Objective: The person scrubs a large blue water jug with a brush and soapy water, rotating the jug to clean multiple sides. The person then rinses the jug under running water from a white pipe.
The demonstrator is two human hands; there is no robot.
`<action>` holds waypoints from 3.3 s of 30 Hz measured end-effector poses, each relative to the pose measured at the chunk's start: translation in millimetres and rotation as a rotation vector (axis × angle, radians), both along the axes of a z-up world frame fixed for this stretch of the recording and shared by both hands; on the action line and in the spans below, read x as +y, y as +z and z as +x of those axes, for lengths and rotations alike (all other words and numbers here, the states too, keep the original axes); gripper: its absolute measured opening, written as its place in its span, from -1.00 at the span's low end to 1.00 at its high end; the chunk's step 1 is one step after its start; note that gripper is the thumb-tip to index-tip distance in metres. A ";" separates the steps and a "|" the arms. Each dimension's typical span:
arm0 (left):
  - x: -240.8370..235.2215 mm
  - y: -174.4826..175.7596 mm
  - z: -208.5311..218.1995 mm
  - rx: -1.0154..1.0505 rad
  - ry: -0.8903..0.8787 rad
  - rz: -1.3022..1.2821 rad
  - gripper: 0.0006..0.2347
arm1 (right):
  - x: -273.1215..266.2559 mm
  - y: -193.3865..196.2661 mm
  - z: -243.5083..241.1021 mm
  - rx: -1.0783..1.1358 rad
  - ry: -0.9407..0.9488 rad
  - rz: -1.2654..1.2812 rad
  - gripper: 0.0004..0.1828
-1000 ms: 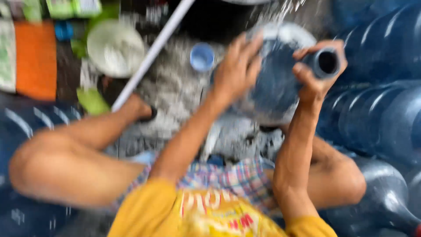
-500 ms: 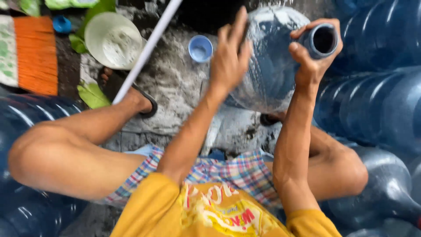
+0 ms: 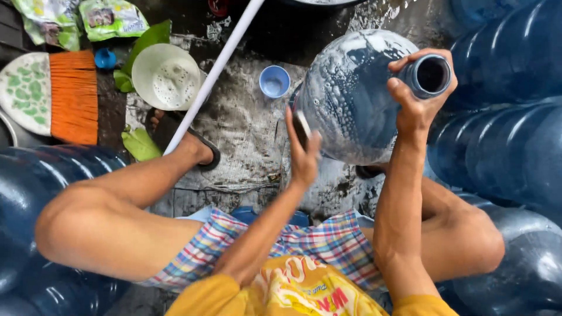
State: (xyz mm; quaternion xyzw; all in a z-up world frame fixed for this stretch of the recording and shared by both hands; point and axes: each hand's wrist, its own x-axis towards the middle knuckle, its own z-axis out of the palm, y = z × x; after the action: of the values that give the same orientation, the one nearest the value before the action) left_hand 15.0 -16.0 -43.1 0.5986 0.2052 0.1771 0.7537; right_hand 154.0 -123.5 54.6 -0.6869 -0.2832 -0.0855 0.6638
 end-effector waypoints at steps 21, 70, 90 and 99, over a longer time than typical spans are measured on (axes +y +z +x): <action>22.8 33.8 186.4 0.030 -0.695 1.027 -0.62 | -0.1 18.0 -18.3 -0.273 -0.210 -0.251 -0.48; 3.8 77.0 109.3 -0.409 -0.492 0.748 -0.55 | -58.0 -63.8 -54.0 0.137 -0.723 -0.361 -0.62; 13.2 99.7 117.5 -0.563 -0.742 0.494 -0.77 | -67.8 -72.3 -24.4 0.083 -0.621 -0.358 -0.71; 64.2 106.7 125.6 -0.612 -0.151 0.401 -0.89 | -18.0 -99.7 -67.1 0.274 -0.742 -0.031 -0.58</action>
State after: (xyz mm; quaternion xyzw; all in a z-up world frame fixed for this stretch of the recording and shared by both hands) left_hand 140.6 48.3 63.5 0.6670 -0.1131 0.3286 0.6590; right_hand 86.9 -141.6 -45.1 -0.7574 0.0743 -0.2228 0.6092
